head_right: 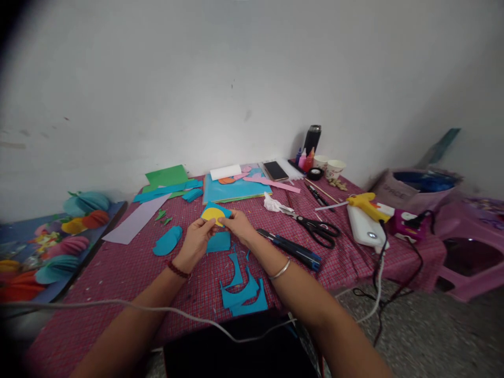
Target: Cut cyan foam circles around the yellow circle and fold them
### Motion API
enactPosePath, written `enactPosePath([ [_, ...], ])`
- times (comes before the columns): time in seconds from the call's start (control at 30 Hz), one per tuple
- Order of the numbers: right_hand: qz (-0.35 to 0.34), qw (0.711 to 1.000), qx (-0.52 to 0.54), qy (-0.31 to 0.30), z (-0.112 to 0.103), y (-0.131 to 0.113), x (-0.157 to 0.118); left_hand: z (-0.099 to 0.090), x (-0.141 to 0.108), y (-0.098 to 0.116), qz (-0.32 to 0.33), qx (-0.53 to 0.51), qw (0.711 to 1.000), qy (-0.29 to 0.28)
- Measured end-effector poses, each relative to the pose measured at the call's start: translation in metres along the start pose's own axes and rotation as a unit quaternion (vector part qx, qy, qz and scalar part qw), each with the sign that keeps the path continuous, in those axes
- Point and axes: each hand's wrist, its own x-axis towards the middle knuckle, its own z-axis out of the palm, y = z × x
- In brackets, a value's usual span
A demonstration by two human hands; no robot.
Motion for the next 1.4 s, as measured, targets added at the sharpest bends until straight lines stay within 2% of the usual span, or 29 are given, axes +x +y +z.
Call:
enactPosePath([
  [0.33,-0.007,1.000,-0.021,-0.019,-0.002,-0.001,0.000,-0.004,0.004,-0.003,0.019,-0.018,0.999,0.028],
  [0.63,0.003,0.998,-0.062,-0.017,-0.002,0.010,0.004,-0.005,0.005,-0.006,0.036,-0.007,0.999,0.035],
  [0.97,-0.046,0.991,-0.124,-0.021,0.000,0.010,0.005,-0.001,0.006,-0.003,0.034,-0.002,0.999,0.039],
  [1.07,-0.072,0.984,-0.159,-0.018,-0.003,-0.001,0.001,-0.007,0.009,0.002,0.029,-0.003,0.998,0.047],
  [1.13,-0.108,0.972,-0.207,-0.023,-0.018,-0.018,-0.005,-0.011,0.012,0.007,0.036,-0.018,0.997,0.065],
  [1.23,-0.181,0.910,-0.373,-0.012,-0.061,-0.051,-0.025,-0.017,0.018,0.015,0.026,-0.062,0.995,0.071],
  [1.3,-0.166,0.867,-0.469,0.027,-0.099,-0.070,-0.047,-0.019,0.019,0.019,0.017,-0.085,0.994,0.073],
  [1.4,-0.077,0.794,-0.596,0.092,-0.155,-0.077,-0.086,-0.020,0.016,0.028,-0.042,-0.149,0.986,0.055],
])
